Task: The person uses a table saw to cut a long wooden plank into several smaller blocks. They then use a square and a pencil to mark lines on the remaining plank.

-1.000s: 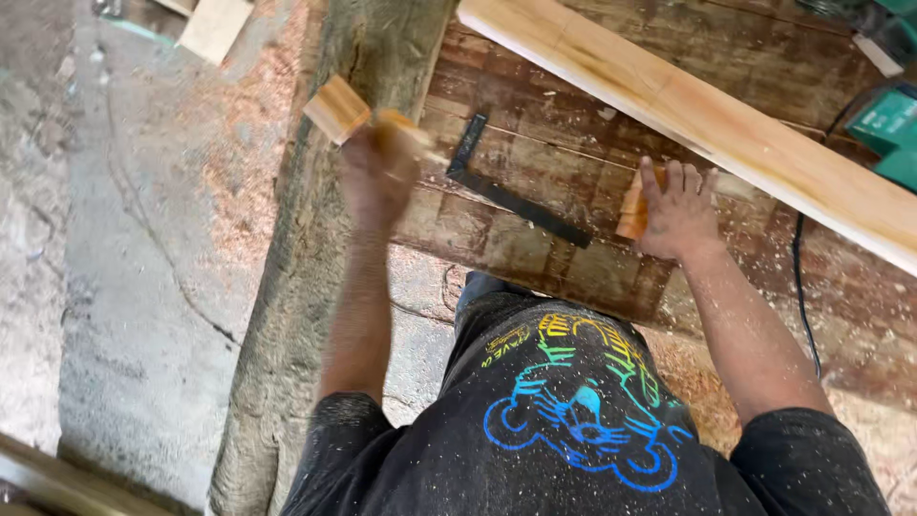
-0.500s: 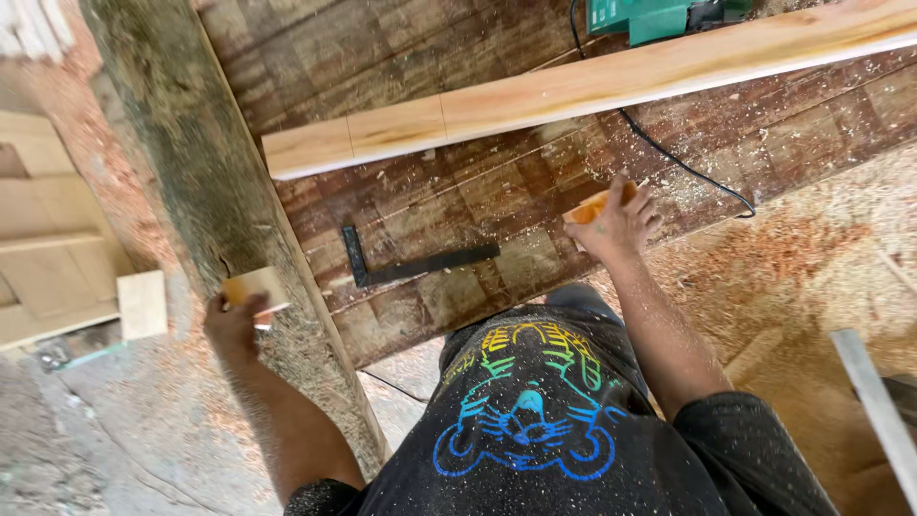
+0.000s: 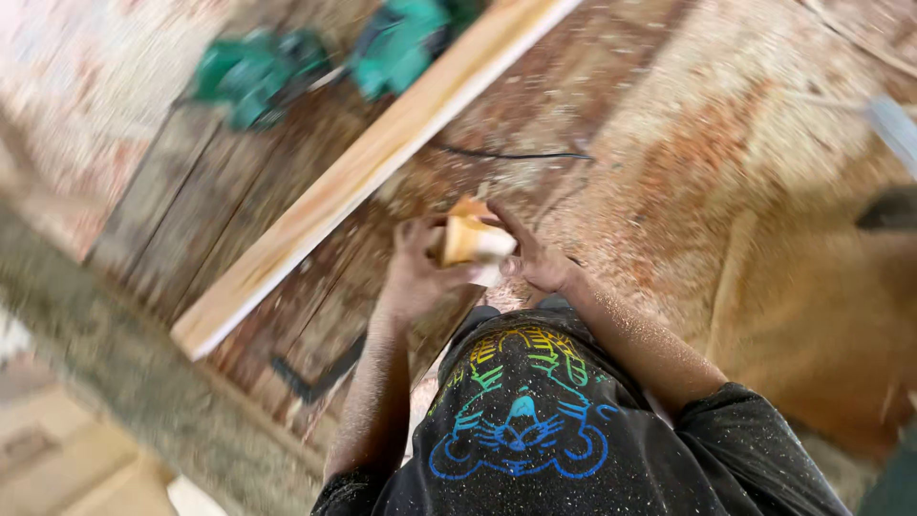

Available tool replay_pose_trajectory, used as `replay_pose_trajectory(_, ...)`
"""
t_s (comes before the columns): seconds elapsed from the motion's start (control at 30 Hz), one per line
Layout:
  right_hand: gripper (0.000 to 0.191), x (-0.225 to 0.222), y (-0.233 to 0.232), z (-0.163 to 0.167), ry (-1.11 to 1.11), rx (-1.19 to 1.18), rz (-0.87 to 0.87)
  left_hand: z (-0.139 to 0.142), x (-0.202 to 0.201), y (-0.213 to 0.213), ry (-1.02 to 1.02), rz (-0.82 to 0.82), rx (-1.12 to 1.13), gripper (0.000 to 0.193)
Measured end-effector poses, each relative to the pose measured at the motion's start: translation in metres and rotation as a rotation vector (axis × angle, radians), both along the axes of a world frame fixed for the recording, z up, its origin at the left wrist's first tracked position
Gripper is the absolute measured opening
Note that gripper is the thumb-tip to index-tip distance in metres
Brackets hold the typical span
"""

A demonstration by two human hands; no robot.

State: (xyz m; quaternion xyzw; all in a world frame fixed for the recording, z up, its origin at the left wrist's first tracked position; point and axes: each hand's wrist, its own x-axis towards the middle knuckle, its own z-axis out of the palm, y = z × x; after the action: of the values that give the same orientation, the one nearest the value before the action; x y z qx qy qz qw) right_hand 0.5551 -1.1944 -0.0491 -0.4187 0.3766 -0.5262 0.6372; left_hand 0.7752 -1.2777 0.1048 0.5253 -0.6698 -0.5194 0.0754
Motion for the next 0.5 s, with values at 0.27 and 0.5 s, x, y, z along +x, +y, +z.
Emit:
replay_pose_trajectory(0.27, 0.076, -0.14, 0.158, -0.021, -0.338, 0.27, -0.695, -0.06, -0.211, 0.03, -0.041, -0.842, -0.229, 0.079)
replay_pose_trajectory(0.5, 0.053, -0.068, 0.34, -0.092, -0.422, 0.811, -1.524, 0.001, -0.291, 0.089, 0.387, -1.463, -0.142, 0.042)
